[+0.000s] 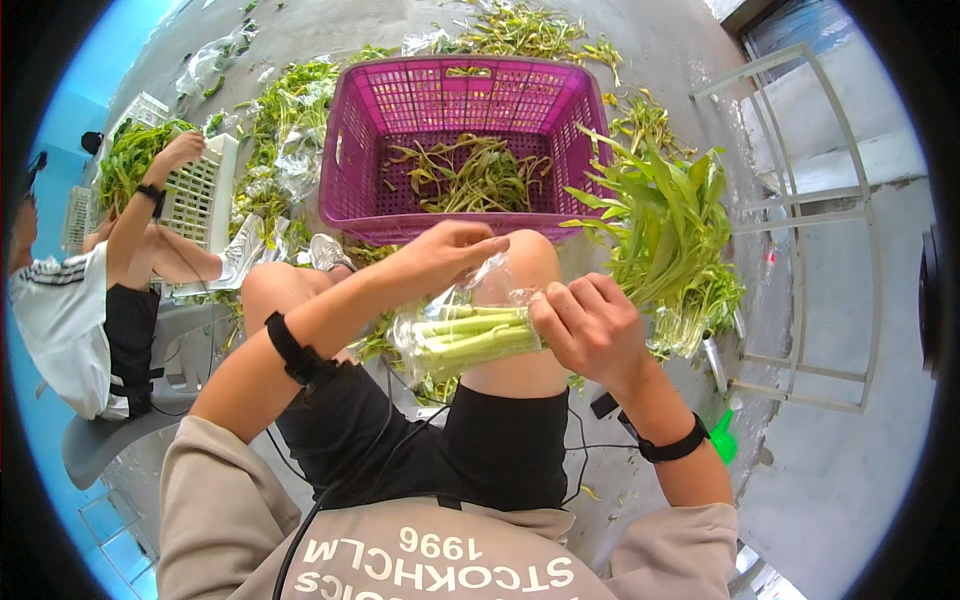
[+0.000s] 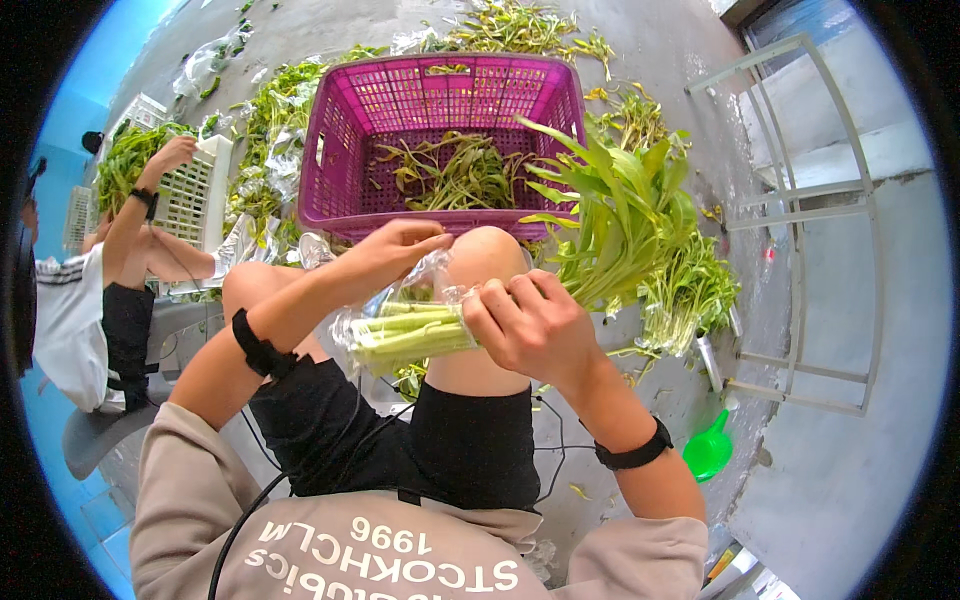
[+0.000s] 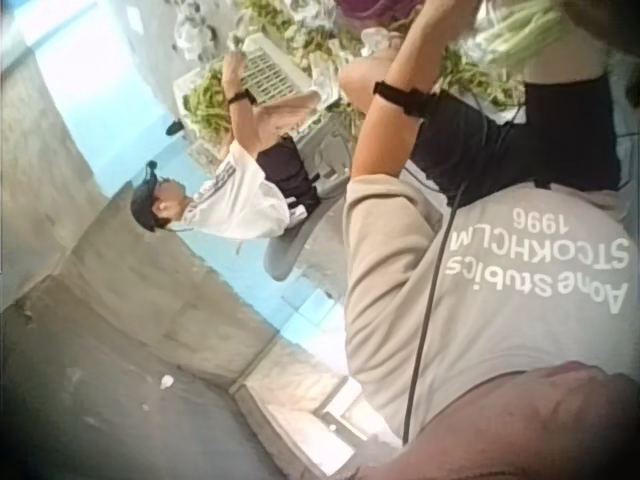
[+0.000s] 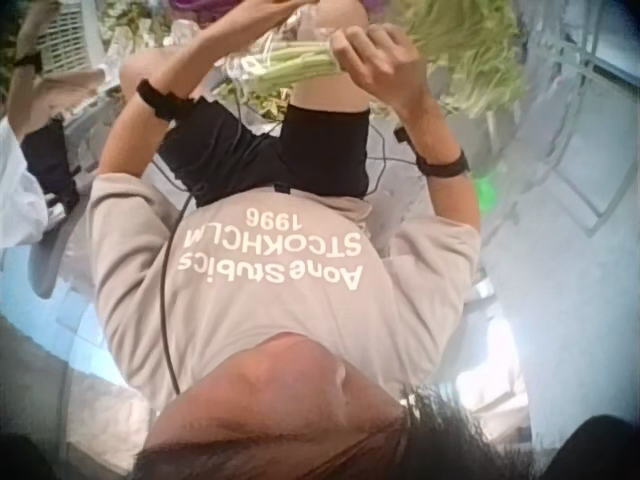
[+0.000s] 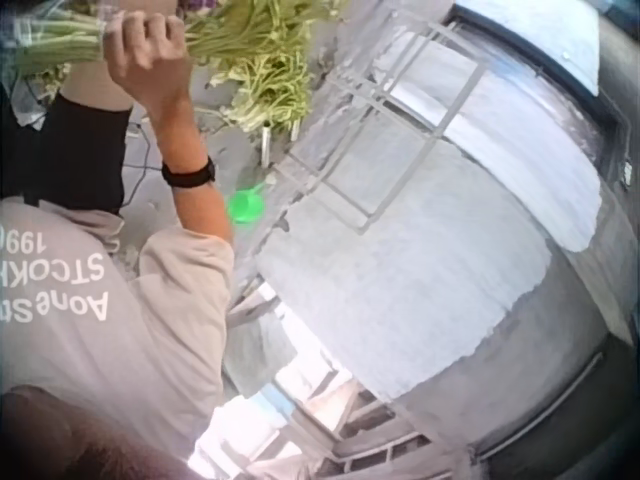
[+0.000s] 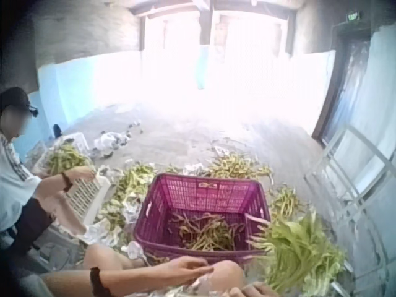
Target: The person sorts through a pile of water spinach, gathers a bundle, and wraps it with plastic film using their leg for support before tearing the film.
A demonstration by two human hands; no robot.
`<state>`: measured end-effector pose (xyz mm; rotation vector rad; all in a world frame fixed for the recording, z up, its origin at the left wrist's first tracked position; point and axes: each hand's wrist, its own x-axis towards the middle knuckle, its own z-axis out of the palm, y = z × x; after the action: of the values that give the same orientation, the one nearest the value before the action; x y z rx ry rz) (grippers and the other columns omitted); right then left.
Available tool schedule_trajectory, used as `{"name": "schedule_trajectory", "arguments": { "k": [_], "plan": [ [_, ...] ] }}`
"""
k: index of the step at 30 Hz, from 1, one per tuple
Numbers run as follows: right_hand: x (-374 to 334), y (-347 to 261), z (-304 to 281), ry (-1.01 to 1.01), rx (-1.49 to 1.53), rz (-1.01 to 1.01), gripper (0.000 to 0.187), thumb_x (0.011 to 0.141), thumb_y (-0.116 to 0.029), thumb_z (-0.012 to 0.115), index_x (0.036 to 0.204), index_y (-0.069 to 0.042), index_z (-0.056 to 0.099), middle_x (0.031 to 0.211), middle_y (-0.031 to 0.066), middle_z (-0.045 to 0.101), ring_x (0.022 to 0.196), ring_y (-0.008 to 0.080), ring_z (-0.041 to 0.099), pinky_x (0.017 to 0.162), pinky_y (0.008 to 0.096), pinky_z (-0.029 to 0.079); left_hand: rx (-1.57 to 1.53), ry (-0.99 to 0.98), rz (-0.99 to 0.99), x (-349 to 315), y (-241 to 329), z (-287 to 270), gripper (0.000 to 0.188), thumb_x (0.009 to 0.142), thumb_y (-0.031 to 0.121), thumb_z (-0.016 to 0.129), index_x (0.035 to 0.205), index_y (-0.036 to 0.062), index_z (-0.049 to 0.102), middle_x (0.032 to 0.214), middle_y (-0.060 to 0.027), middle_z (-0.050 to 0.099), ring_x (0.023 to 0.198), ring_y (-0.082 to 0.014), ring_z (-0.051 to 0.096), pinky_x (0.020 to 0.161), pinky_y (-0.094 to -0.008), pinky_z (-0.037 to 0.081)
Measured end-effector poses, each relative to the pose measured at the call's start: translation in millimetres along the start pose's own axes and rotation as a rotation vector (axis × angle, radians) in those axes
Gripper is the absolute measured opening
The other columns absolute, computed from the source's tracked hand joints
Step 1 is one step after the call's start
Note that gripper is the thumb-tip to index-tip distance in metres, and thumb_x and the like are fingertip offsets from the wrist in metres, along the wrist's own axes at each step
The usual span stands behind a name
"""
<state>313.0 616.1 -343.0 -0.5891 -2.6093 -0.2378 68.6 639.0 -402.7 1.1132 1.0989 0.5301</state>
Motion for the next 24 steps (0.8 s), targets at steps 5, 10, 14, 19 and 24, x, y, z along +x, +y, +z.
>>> {"name": "schedule_trajectory", "arguments": {
  "k": [5,10,14,19,24],
  "plan": [
    [22.0,-4.2,2.3,-0.013,-0.03,-0.109,0.015,0.078,-0.018,0.068,0.09,-0.012,0.062,0.08,0.0003,0.057,0.078,0.0172,0.06,0.092,0.0417,0.049,-0.638,-0.17,-0.149,-56.4,-46.5,-10.6,0.07,0.094,0.067,0.055,0.121,0.0026,0.062,0.108,-0.0059,0.068,0.101,-0.014,0.065,0.089,-0.0324,0.054],
    [49.6,-7.6,10.6,-0.076,-0.158,-0.097,0.015,0.079,-0.02,0.067,0.094,-0.015,0.063,0.097,-0.0008,0.062,0.108,0.0184,0.06,0.112,0.0567,0.034,-0.591,-0.226,0.114,-78.6,-22.4,-2.5,0.072,0.072,0.036,0.089,0.126,0.0036,0.054,0.117,-0.0054,0.061,0.101,-0.0115,0.062,0.086,-0.0259,0.051],
    [66.9,-14.5,22.6,-0.133,-0.13,-0.046,0.021,0.079,-0.018,0.067,0.099,-0.014,0.063,0.11,0.0023,0.063,0.116,0.022,0.057,0.112,0.0607,0.032,-0.615,-0.127,0.155,-82.7,-34.3,-3.6,0.071,0.077,0.028,0.086,0.134,0.0044,0.05,0.122,-0.0084,0.06,0.107,-0.0146,0.062,0.091,-0.0301,0.051],
    [69.3,-22.5,36.0,-0.201,-0.108,-0.051,0.026,0.079,-0.019,0.067,0.104,-0.014,0.065,0.114,0.0019,0.063,0.119,0.0234,0.056,0.115,0.0603,0.029,-0.961,-0.12,0.075,-81.9,-36.1,8.9,0.089,0.079,0.028,0.085,0.149,-0.0009,0.039,0.134,-0.0133,0.055,0.109,-0.0164,0.061,0.098,-0.0316,0.048],
    [74.6,-27.7,42.1,-0.199,-0.112,0.127,0.057,0.076,-0.018,0.071,0.131,-0.013,0.058,0.138,0.0095,0.053,0.135,0.0289,0.044,0.116,0.0595,0.028,-0.455,0.128,0.219,-75.5,-49.6,4.3,0.081,0.078,0.022,0.087,0.143,-0.0021,0.044,0.134,-0.0134,0.055,0.119,-0.0158,0.054,0.101,-0.0331,0.045]
  ]
}}
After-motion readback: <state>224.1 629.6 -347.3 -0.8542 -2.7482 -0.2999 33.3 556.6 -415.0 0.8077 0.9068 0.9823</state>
